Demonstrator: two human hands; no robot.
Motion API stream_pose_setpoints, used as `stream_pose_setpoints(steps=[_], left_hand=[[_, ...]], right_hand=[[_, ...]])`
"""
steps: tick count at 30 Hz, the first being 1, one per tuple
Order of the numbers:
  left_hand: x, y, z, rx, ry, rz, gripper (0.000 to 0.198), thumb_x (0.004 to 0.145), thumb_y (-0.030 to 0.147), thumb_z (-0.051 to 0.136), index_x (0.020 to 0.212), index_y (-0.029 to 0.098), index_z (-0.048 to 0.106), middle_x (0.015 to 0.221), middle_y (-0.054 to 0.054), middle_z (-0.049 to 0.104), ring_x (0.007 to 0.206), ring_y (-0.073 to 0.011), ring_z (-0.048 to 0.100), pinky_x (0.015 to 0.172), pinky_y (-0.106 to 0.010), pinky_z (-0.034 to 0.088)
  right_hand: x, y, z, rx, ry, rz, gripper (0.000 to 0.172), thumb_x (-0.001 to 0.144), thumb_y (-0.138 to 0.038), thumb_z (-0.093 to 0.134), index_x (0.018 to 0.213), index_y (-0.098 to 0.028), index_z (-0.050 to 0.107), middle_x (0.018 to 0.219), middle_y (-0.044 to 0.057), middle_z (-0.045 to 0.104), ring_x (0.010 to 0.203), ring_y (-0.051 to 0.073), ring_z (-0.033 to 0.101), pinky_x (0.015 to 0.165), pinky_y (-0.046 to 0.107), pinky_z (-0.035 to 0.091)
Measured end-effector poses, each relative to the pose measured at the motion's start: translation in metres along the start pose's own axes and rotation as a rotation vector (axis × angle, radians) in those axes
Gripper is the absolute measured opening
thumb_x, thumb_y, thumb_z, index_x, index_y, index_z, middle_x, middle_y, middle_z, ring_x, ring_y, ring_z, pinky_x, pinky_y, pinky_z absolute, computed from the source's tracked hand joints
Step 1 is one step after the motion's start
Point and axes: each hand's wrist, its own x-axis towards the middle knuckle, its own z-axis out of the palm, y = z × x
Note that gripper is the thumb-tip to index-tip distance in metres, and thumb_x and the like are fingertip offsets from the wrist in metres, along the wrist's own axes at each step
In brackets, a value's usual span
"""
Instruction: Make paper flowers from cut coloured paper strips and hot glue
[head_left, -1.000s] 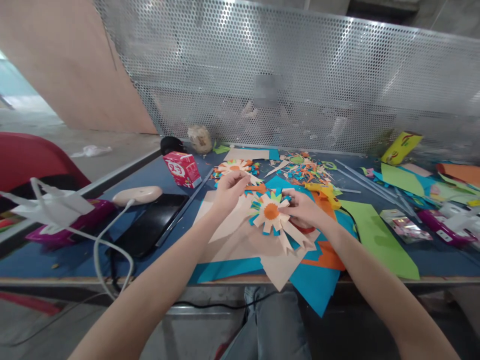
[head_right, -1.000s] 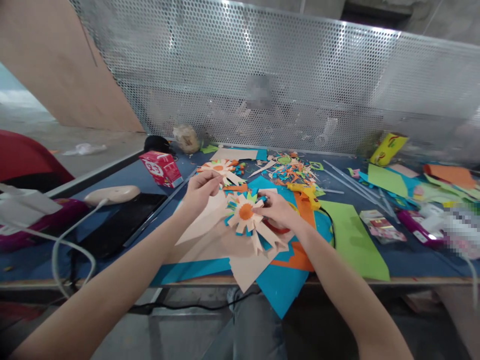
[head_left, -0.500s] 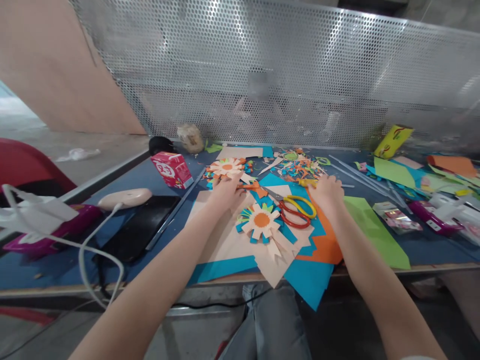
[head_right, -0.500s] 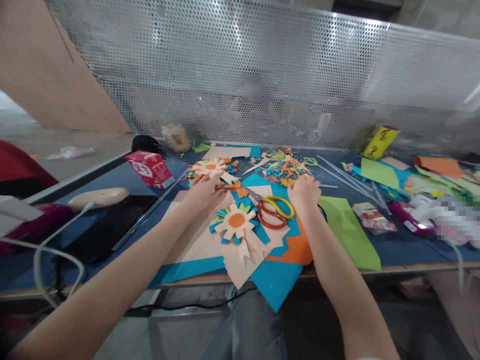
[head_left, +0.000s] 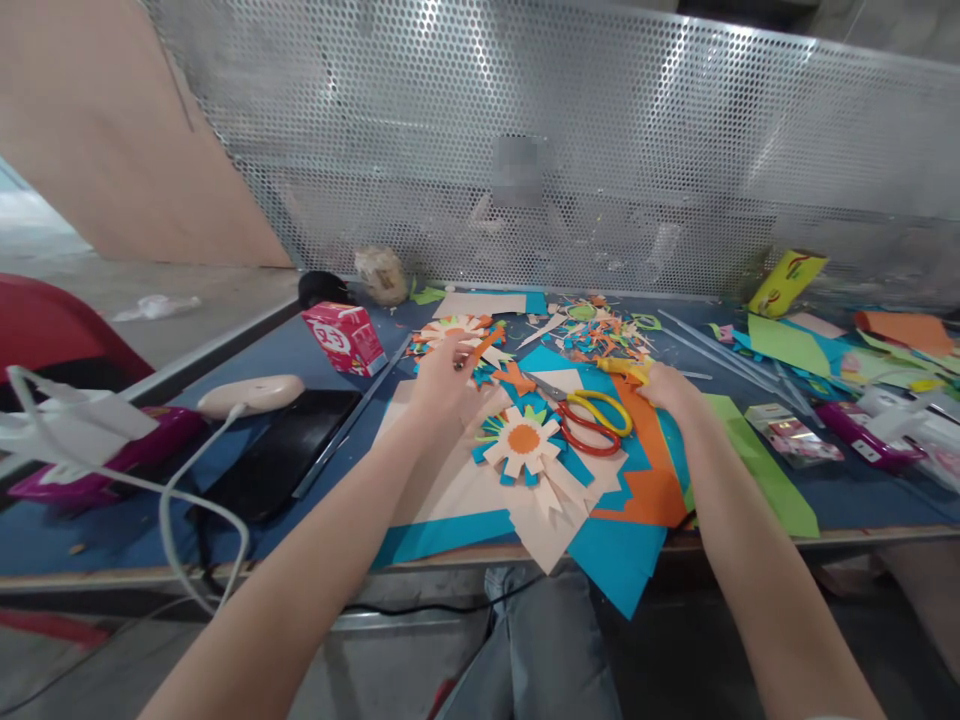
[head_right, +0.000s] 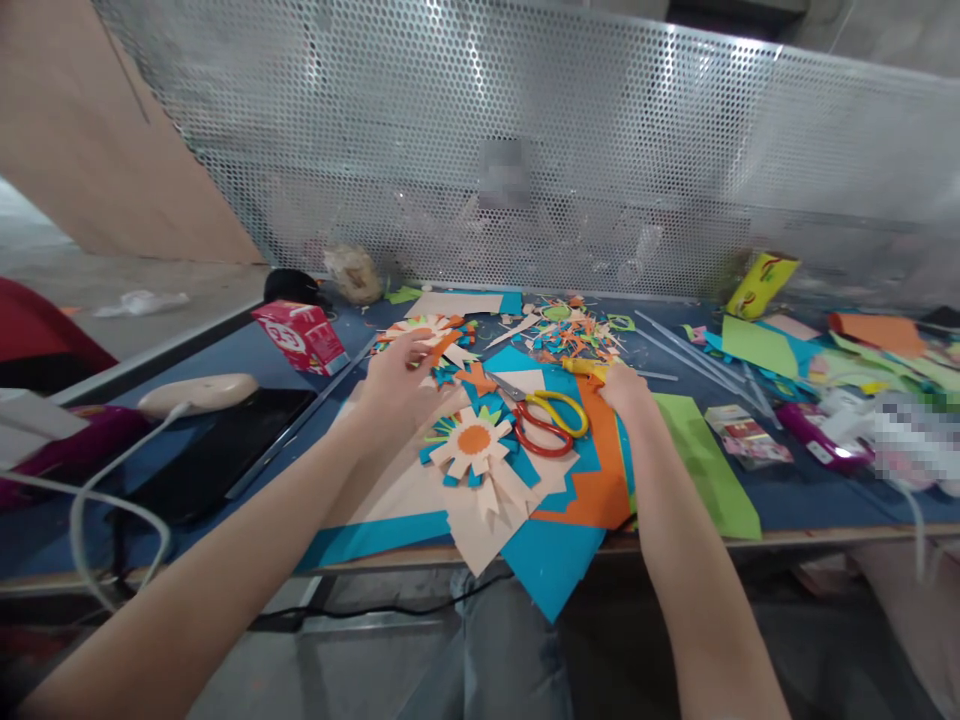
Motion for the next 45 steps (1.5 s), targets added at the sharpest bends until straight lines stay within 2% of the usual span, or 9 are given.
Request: stream_pose_setpoints(steps=[3,6,9,12,15,22,29,35,45], left_hand=[[0.0,0.003,-0.002,-0.051,0.037,0.004,0.025,0.073,0.019,0.05,0.097,0.018,0.059,0.091,-0.007,0.068,0.084,-0.017,0.063,0.075,-0.027,0.047],[-0.004,0.01,0.0,-0.09,0.035,-0.018,0.017,0.074,0.021,0.051,0.087,0.017,0.061,0.087,-0.007,0.068,0.08,-0.0169,0.063,0.075,-0.027,0.047],[-0.009,0.018,0.002,-0.172,0.034,-0.023,0.016,0.074,0.026,0.051,0.081,0.016,0.061,0.082,-0.005,0.067,0.073,-0.0152,0.061,0.07,-0.026,0.046],[-0.014,0.026,0.004,-0.275,0.003,-0.057,0.016,0.072,0.031,0.054,0.076,0.017,0.061,0.075,-0.003,0.066,0.065,-0.0137,0.059,0.062,-0.024,0.045],[-0.017,0.034,0.006,-0.392,-0.056,-0.165,0.02,0.069,0.037,0.058,0.071,0.017,0.06,0.061,-0.001,0.062,0.055,-0.0124,0.055,0.053,-0.024,0.043],[-0.026,0.054,0.011,-0.652,-0.13,-0.317,0.03,0.059,0.043,0.069,0.068,0.016,0.059,0.054,0.002,0.057,0.048,-0.0097,0.05,0.046,-0.024,0.045],[-0.032,0.061,0.01,-0.627,-0.159,-0.335,0.03,0.061,0.042,0.069,0.071,0.015,0.06,0.057,0.0,0.063,0.049,-0.0109,0.054,0.049,-0.025,0.047],[-0.031,0.057,0.011,-0.592,-0.146,-0.301,0.027,0.064,0.039,0.067,0.072,0.014,0.06,0.056,0.0,0.062,0.048,-0.0101,0.054,0.048,-0.023,0.046],[-0.027,0.058,0.006,-0.779,-0.09,-0.478,0.03,0.057,0.034,0.073,0.074,0.014,0.057,0.059,0.002,0.062,0.047,-0.0078,0.056,0.054,-0.023,0.05]], right_hand=[[-0.002,-0.005,-0.008,-0.017,-0.004,0.113,0.034,0.067,-0.018,0.061,0.1,-0.009,0.058,0.099,0.022,0.064,0.086,0.03,0.065,0.067,0.035,0.047],[-0.006,-0.011,-0.018,0.105,0.133,0.171,0.043,0.072,-0.021,0.054,0.113,-0.011,0.048,0.104,0.02,0.062,0.087,0.027,0.064,0.068,0.034,0.046],[-0.012,-0.017,-0.027,0.317,0.266,0.202,0.036,0.074,-0.027,0.051,0.107,-0.015,0.05,0.095,0.014,0.064,0.087,0.026,0.062,0.07,0.033,0.046],[-0.02,-0.027,-0.03,0.379,0.287,0.194,0.041,0.074,-0.044,0.052,0.104,-0.016,0.051,0.095,0.013,0.065,0.091,0.028,0.06,0.075,0.036,0.045],[-0.032,-0.043,-0.028,0.336,0.355,0.086,0.056,0.072,-0.055,0.054,0.112,-0.017,0.045,0.097,0.012,0.065,0.093,0.03,0.06,0.077,0.038,0.044],[-0.053,-0.069,-0.019,0.234,0.415,-0.144,0.048,0.073,-0.046,0.057,0.109,-0.02,0.039,0.113,0.014,0.059,0.099,0.028,0.059,0.074,0.033,0.045],[-0.051,-0.067,-0.011,0.154,0.408,-0.239,0.043,0.075,-0.043,0.054,0.107,-0.02,0.036,0.11,0.016,0.059,0.096,0.029,0.06,0.072,0.035,0.046],[-0.046,-0.064,-0.004,0.115,0.524,-0.331,0.036,0.074,-0.043,0.052,0.099,-0.02,0.036,0.096,0.013,0.064,0.08,0.027,0.064,0.058,0.032,0.046],[-0.051,-0.065,0.002,-0.088,0.819,-0.766,0.024,0.077,-0.038,0.047,0.089,-0.019,0.041,0.068,0.005,0.06,0.055,0.018,0.058,0.04,0.025,0.033]])
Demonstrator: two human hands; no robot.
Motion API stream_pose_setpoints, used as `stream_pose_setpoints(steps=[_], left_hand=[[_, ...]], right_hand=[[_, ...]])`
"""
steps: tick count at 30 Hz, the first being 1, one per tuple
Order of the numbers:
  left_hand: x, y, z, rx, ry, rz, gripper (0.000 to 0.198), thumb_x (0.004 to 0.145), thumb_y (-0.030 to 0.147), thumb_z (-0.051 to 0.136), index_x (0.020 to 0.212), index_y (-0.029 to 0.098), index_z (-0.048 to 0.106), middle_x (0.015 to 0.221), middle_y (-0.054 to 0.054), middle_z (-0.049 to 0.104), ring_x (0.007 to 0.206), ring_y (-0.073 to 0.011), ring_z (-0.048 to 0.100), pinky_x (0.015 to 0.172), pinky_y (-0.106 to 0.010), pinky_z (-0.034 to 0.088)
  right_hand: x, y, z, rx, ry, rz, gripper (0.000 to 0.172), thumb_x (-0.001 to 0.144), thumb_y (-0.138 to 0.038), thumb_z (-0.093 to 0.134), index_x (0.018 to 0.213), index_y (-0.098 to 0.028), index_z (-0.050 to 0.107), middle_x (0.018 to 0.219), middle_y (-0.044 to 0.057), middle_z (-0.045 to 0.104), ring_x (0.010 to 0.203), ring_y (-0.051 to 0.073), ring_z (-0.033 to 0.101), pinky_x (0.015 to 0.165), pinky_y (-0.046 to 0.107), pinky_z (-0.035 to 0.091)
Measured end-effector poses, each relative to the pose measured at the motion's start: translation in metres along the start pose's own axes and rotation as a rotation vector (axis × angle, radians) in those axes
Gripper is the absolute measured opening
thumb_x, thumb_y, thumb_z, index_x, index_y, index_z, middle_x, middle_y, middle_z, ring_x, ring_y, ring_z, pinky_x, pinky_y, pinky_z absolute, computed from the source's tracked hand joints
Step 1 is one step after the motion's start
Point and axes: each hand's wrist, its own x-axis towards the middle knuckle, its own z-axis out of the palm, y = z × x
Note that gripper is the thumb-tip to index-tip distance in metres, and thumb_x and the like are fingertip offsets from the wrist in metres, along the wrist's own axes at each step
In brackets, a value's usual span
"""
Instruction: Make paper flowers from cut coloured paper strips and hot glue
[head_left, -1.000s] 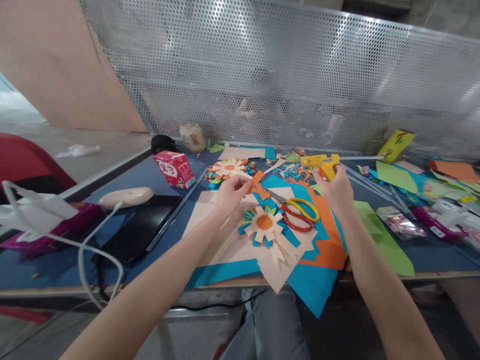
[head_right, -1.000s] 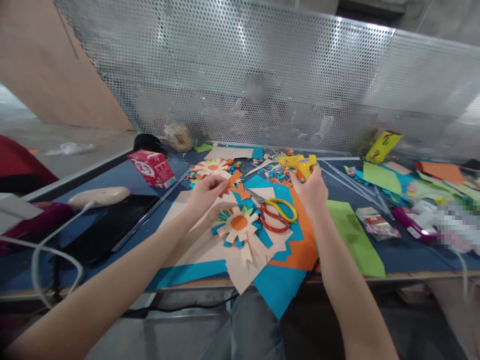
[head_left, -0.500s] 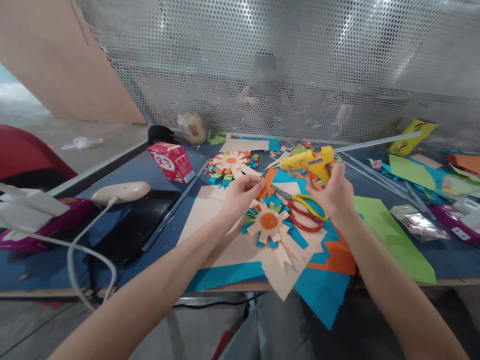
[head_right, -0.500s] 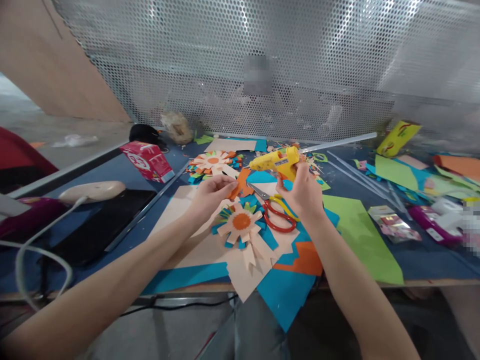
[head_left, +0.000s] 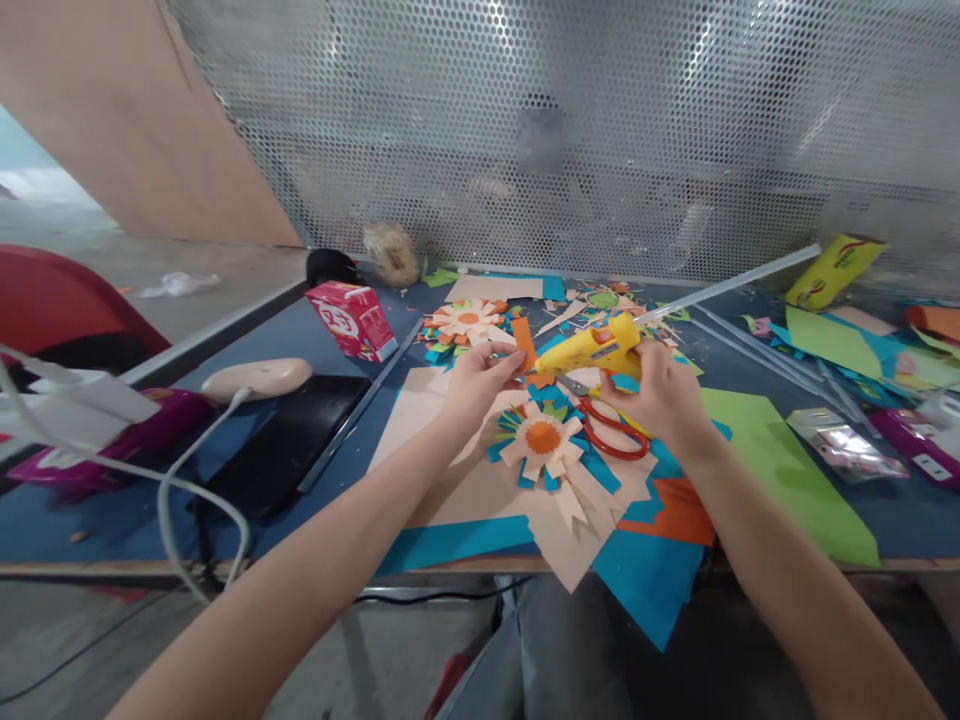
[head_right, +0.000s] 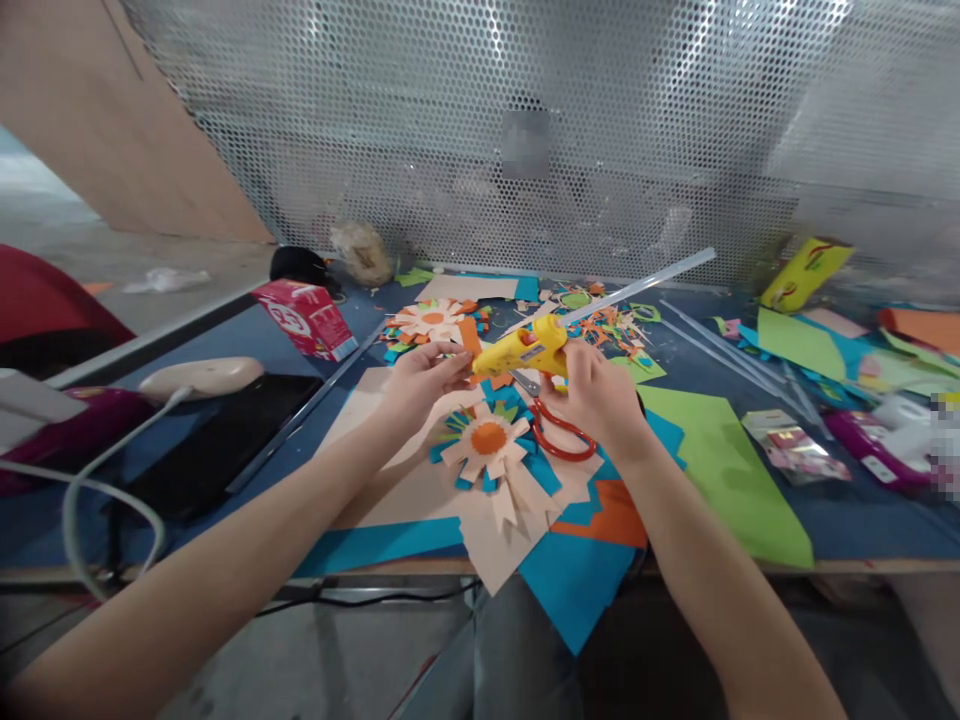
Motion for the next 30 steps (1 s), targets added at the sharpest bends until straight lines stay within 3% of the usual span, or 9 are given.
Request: stream_pose_setpoints(steps=[3,12,19,30], left_hand=[[-0.0009,0.0014,-0.0002,-0.008,-0.003,0.005,0.03,0.058,0.034,0.073,0.074,0.014,0.058,0.058,0.001,0.063,0.049,-0.0083,0.057,0.054,-0.022,0.051],[0.0015,0.0001,-0.0021,-0.03,0.029,0.006,0.03,0.056,0.033,0.074,0.072,0.013,0.059,0.056,0.002,0.061,0.048,-0.0081,0.056,0.052,-0.022,0.051],[0.0034,-0.0014,-0.0038,-0.031,0.028,0.016,0.029,0.056,0.034,0.073,0.071,0.013,0.06,0.054,0.003,0.06,0.047,-0.0078,0.056,0.051,-0.022,0.051],[0.0075,-0.0033,-0.0055,-0.038,0.053,0.002,0.026,0.055,0.029,0.072,0.071,0.013,0.059,0.054,0.004,0.06,0.044,-0.0076,0.055,0.052,-0.023,0.05]], right_hand=[[0.0001,0.0009,0.001,0.03,-0.041,-0.058,0.02,0.076,-0.035,0.047,0.088,-0.019,0.041,0.068,0.005,0.06,0.058,0.018,0.058,0.041,0.024,0.032],[0.001,0.0015,-0.0006,0.033,-0.159,-0.035,0.016,0.077,-0.032,0.045,0.085,-0.019,0.043,0.072,0.006,0.061,0.064,0.018,0.059,0.044,0.024,0.033],[0.0021,0.0019,-0.0011,-0.002,-0.12,-0.078,0.014,0.077,-0.03,0.045,0.086,-0.018,0.043,0.07,0.006,0.061,0.062,0.018,0.059,0.041,0.023,0.031],[0.0041,0.0038,-0.0046,-0.049,-0.171,-0.037,0.012,0.079,-0.029,0.042,0.084,-0.018,0.045,0.074,0.009,0.063,0.065,0.018,0.059,0.043,0.023,0.032]])
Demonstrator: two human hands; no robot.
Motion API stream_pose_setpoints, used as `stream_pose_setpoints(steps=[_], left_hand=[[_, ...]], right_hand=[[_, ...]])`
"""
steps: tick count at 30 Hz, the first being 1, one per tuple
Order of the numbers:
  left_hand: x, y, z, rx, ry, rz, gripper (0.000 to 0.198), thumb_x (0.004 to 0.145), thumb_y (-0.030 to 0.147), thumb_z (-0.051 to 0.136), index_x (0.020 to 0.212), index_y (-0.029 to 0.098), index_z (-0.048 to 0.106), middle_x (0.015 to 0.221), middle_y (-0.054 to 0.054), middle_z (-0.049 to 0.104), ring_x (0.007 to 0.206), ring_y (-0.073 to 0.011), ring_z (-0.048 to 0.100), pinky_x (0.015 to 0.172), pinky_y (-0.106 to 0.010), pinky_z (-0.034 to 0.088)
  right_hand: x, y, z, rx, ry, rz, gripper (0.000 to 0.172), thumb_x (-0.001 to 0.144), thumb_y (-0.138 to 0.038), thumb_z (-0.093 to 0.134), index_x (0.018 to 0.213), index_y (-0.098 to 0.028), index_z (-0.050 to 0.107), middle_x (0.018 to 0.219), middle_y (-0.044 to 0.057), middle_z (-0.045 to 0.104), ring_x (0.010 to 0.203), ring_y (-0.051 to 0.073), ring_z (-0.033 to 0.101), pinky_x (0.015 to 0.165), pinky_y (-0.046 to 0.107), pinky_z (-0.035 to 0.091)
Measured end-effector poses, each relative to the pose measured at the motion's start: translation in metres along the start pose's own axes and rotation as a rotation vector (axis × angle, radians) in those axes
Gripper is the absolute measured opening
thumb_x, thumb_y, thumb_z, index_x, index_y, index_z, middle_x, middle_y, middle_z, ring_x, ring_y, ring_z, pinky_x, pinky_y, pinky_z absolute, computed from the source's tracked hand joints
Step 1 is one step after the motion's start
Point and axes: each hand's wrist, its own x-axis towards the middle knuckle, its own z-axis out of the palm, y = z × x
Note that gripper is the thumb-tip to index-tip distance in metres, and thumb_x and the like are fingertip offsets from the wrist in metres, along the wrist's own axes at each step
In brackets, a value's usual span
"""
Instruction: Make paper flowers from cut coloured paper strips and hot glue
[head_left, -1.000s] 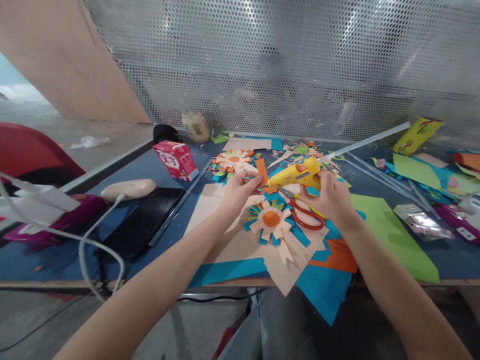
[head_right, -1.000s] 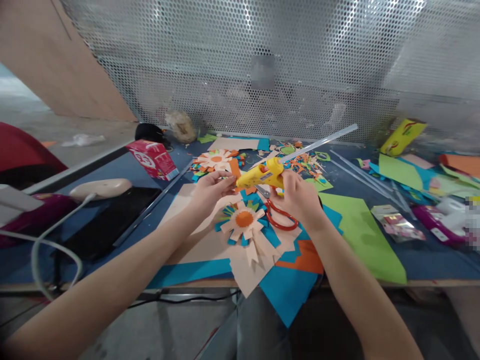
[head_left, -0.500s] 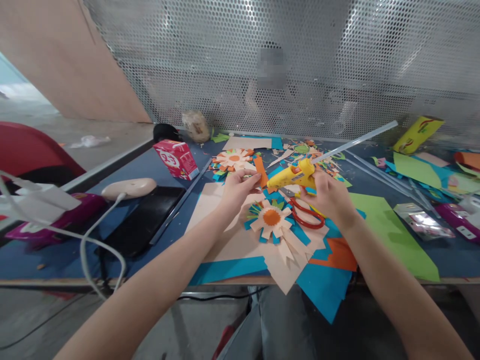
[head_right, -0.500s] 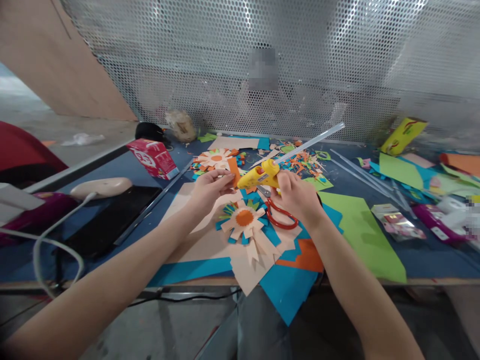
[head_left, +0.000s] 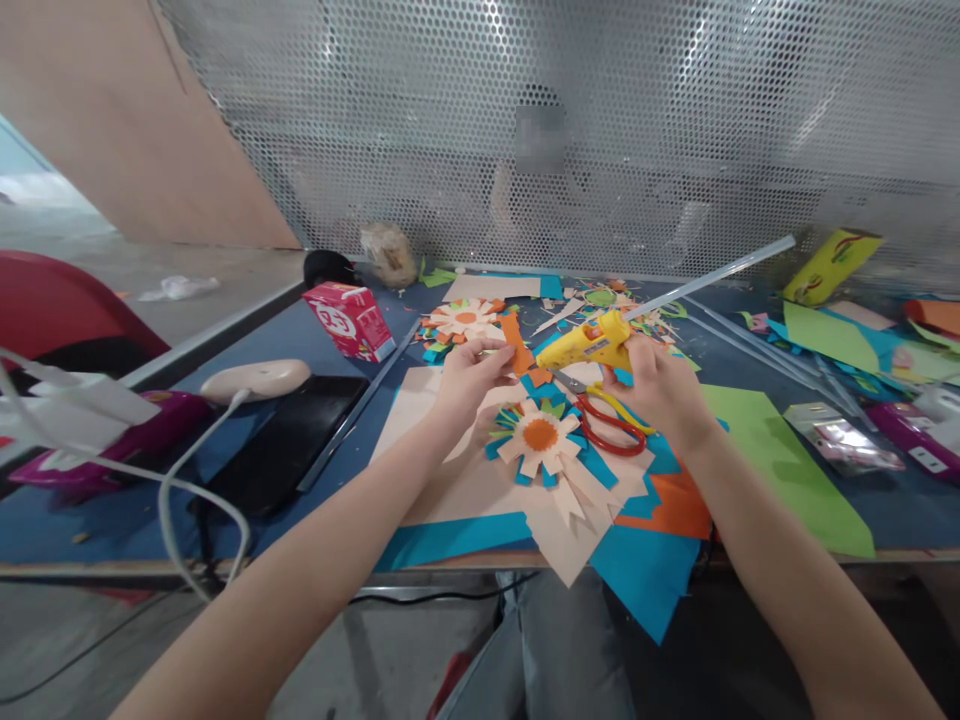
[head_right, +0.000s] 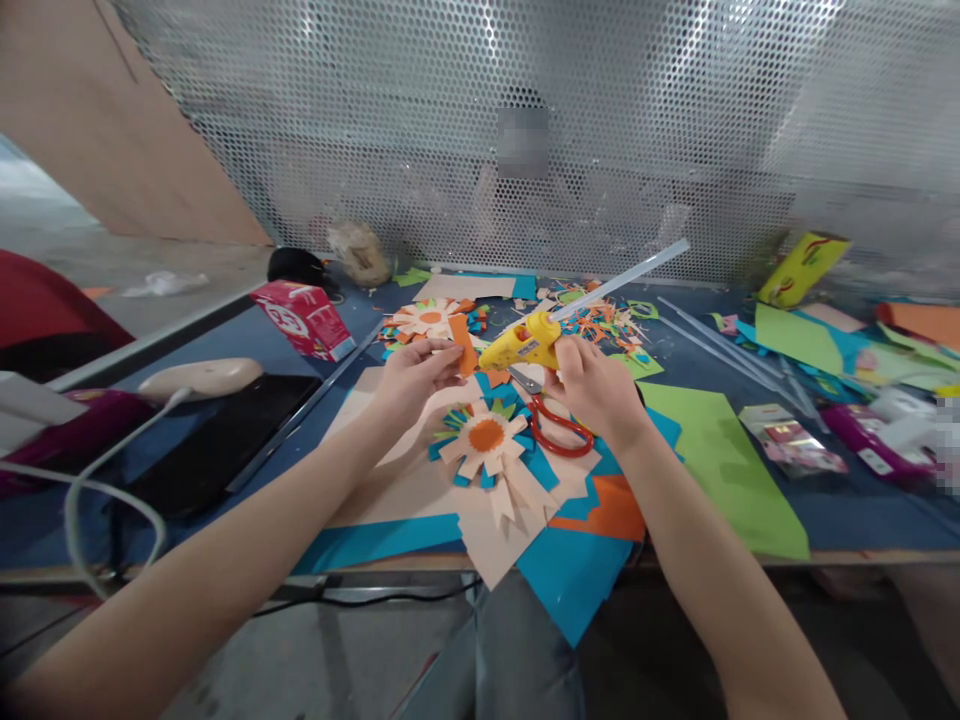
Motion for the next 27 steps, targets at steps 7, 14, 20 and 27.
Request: stream_pose_setpoints(steps=[7,14,20,27], left_hand=[[-0.001,0.0,-0.001,-0.018,-0.018,0.008,0.029,0.054,0.032,0.073,0.071,0.013,0.058,0.056,0.002,0.061,0.047,-0.0077,0.055,0.054,-0.024,0.05],[0.001,-0.003,-0.004,-0.018,-0.018,0.042,0.032,0.054,0.036,0.074,0.072,0.014,0.059,0.056,0.003,0.06,0.051,-0.0076,0.055,0.058,-0.024,0.05],[0.0,0.0,-0.003,0.002,0.01,0.052,0.032,0.052,0.035,0.075,0.069,0.014,0.059,0.057,0.003,0.06,0.051,-0.0072,0.055,0.058,-0.022,0.05],[-0.003,0.002,-0.001,0.093,-0.005,0.065,0.033,0.052,0.038,0.075,0.068,0.014,0.06,0.06,0.002,0.062,0.054,-0.0087,0.056,0.057,-0.023,0.049]], right_hand=[[0.0,0.001,0.0,0.043,-0.082,0.042,0.014,0.079,-0.03,0.043,0.085,-0.018,0.046,0.077,0.01,0.063,0.069,0.019,0.059,0.045,0.024,0.033],[0.001,0.002,0.003,0.043,-0.187,0.085,0.015,0.077,-0.031,0.045,0.087,-0.019,0.047,0.077,0.009,0.063,0.07,0.021,0.059,0.045,0.025,0.032],[0.003,0.006,0.004,0.253,-0.161,0.306,0.03,0.071,-0.039,0.054,0.092,-0.019,0.047,0.083,0.009,0.065,0.067,0.022,0.061,0.049,0.026,0.037],[-0.007,0.039,0.03,0.377,-0.325,0.868,0.033,0.071,-0.044,0.057,0.087,-0.016,0.052,0.078,0.013,0.065,0.07,0.024,0.063,0.055,0.03,0.043]])
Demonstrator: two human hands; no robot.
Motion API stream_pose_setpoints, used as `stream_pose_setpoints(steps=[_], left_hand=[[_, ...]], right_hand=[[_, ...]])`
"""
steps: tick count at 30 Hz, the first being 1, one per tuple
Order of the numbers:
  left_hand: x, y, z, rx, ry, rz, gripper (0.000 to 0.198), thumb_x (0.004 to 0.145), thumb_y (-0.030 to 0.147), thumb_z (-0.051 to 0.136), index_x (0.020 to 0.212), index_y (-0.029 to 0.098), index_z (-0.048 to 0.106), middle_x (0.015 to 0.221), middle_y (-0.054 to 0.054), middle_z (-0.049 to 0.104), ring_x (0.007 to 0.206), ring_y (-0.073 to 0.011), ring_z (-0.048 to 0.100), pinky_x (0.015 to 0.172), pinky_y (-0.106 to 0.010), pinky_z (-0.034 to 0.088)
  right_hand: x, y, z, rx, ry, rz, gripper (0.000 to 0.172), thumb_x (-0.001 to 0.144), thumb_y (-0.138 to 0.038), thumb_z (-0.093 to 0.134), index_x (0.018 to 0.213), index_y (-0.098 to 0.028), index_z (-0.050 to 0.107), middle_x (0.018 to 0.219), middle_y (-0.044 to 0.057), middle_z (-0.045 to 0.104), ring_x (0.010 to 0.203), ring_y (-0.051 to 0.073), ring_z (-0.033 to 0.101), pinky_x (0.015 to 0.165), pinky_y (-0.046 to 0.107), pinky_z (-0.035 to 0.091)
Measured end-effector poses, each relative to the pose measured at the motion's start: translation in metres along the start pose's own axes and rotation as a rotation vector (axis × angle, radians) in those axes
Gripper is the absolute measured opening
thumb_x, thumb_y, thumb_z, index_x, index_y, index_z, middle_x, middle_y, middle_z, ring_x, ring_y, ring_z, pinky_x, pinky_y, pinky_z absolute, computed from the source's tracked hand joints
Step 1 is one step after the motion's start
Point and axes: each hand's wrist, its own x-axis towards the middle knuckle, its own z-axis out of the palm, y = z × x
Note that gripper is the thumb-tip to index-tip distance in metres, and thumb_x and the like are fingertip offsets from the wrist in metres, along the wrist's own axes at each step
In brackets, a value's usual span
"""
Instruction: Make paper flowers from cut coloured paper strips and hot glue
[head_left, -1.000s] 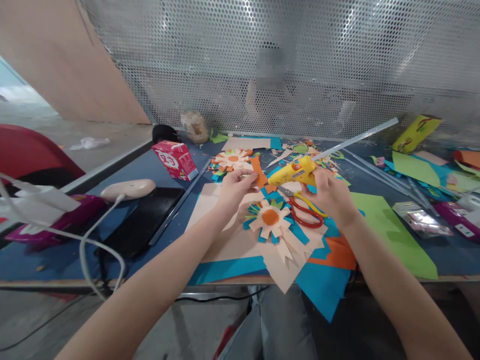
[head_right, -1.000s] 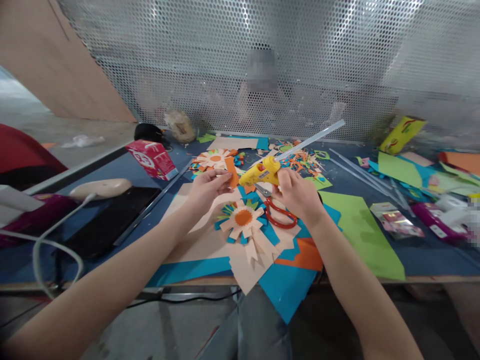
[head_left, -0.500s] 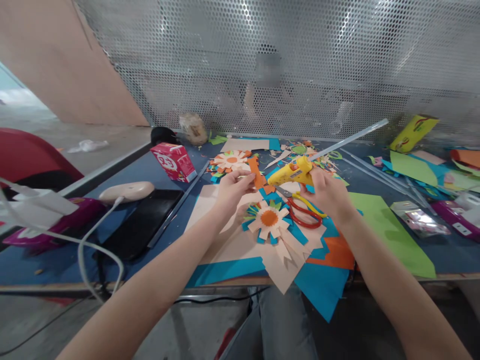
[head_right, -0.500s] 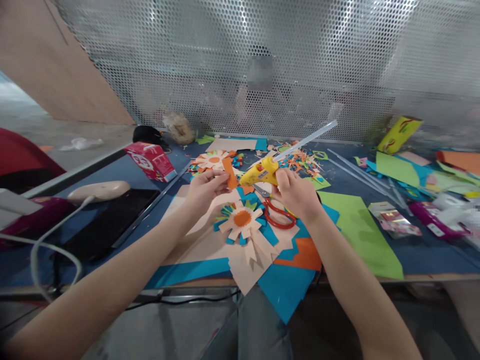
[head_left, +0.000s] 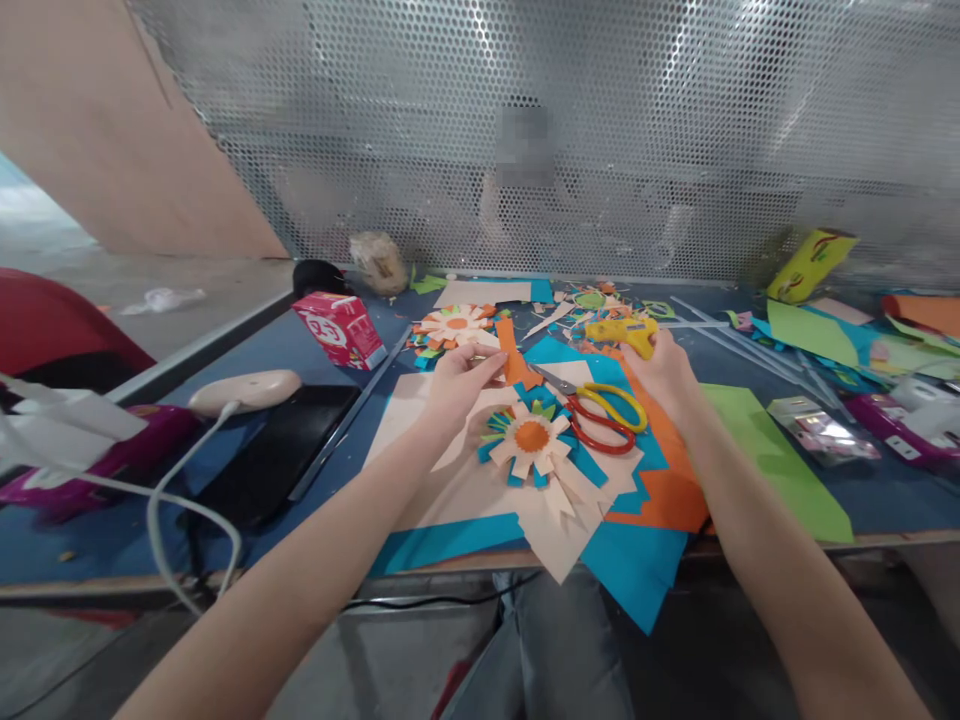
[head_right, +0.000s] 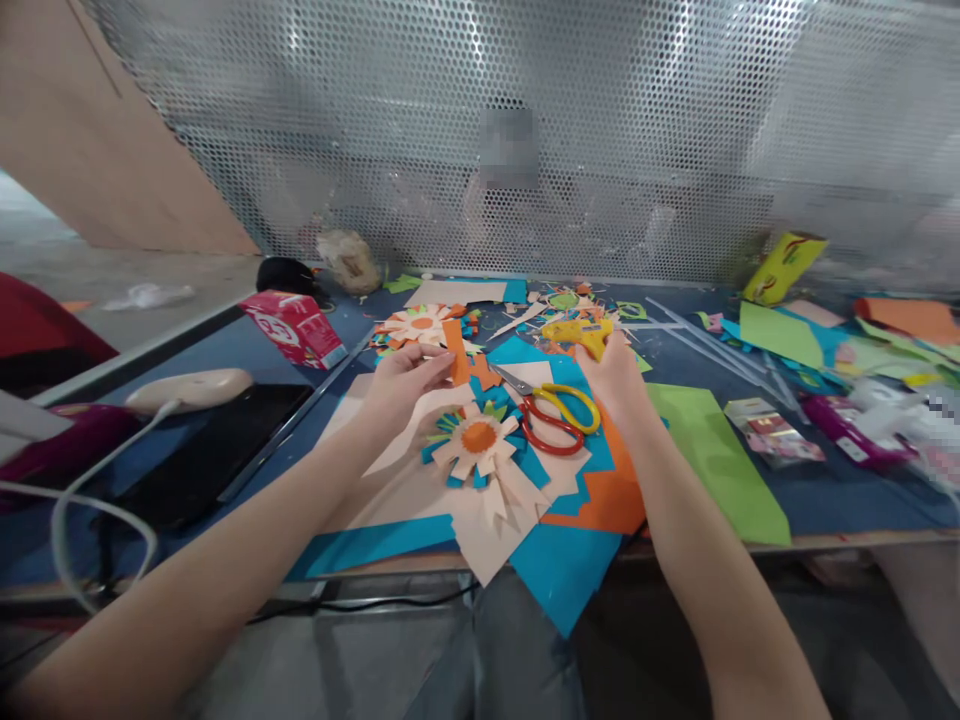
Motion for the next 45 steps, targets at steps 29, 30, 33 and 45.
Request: stream_pose_setpoints(steps=[29,30,33,45], left_hand=[[-0.009,0.005,-0.014,1.085,-0.427,0.194,0.03,0.056,0.044,0.066,0.074,0.021,0.056,0.076,-0.004,0.061,0.078,-0.0235,0.057,0.064,-0.029,0.04],[-0.01,0.005,-0.013,1.066,-0.448,0.175,0.028,0.056,0.043,0.066,0.07,0.022,0.055,0.072,-0.003,0.059,0.073,-0.0219,0.056,0.061,-0.028,0.039],[-0.01,0.007,-0.011,0.992,-0.503,0.12,0.03,0.053,0.043,0.067,0.063,0.022,0.049,0.063,0.0,0.054,0.06,-0.0175,0.052,0.053,-0.026,0.036],[-0.013,0.004,-0.014,0.796,-0.577,0.021,0.048,0.054,0.036,0.07,0.096,0.019,0.055,0.061,0.004,0.055,0.059,-0.0167,0.055,0.053,-0.025,0.038]], right_hand=[[-0.025,-0.039,0.004,0.799,-0.226,-0.144,0.024,0.063,-0.041,0.065,0.062,-0.018,0.057,0.061,-0.001,0.056,0.056,0.011,0.049,0.055,0.024,0.039],[-0.025,-0.039,0.004,0.811,-0.227,-0.13,0.025,0.062,-0.041,0.065,0.061,-0.018,0.057,0.06,-0.002,0.055,0.055,0.011,0.048,0.054,0.024,0.038],[-0.025,-0.039,0.003,0.842,-0.242,-0.104,0.025,0.061,-0.042,0.066,0.06,-0.018,0.057,0.057,-0.003,0.053,0.052,0.009,0.045,0.052,0.023,0.037],[-0.024,-0.042,0.004,0.889,-0.305,-0.031,0.032,0.052,-0.045,0.072,0.06,-0.018,0.057,0.053,-0.004,0.052,0.048,0.007,0.043,0.048,0.022,0.036]])
